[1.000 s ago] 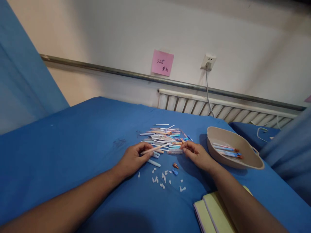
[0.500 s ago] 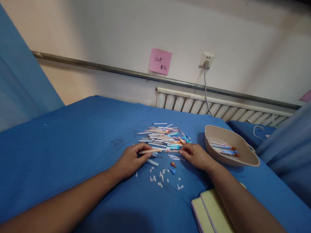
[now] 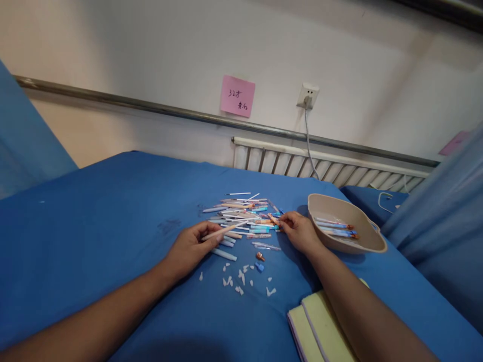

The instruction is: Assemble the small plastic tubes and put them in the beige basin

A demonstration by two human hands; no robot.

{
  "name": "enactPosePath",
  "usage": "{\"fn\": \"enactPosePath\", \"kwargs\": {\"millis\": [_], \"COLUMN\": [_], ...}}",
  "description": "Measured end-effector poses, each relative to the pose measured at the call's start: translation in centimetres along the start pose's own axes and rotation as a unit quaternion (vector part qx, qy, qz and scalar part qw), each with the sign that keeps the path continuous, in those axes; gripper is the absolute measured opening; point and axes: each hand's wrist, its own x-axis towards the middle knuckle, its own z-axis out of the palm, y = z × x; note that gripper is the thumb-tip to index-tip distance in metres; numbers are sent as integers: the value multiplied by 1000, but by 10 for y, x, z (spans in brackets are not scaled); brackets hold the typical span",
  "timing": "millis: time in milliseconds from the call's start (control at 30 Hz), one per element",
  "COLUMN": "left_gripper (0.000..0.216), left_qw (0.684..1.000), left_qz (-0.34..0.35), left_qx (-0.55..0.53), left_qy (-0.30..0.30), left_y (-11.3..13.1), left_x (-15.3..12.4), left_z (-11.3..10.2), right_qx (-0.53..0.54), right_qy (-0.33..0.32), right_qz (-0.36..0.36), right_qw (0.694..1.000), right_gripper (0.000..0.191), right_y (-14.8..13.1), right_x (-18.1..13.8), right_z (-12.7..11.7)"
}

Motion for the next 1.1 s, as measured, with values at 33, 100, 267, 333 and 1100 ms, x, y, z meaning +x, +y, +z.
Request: {"fn": "enactPosePath", "kwargs": {"millis": [33, 100, 267, 333, 1100], "left_gripper": [26, 26, 26, 27, 27], "left_qw": [1000, 1000, 1000, 1000, 999], "left_qz": [-2, -2, -2, -2, 16], "left_qx": [-1, 0, 16, 20, 30], "left_qy": [-2, -5, -14, -19, -33], "left_y": [0, 1, 0, 0, 2], "left_x": [0, 0, 1, 1, -1], "left_z": [0, 0, 0, 0, 0], "right_qx": [14, 36, 7, -11, -83], "right_qy": [-12, -45, -107, -116, -174], "right_qz": [-29, -103, -185, -166, -85], "right_qw": [999, 993, 977, 979, 977], "right_gripper": [13, 16, 16, 13, 10], "right_y": [-2, -9, -25, -26, -35], "right_x": [0, -2, -6, -7, -11], "right_z": [1, 5, 16, 17, 6]}}
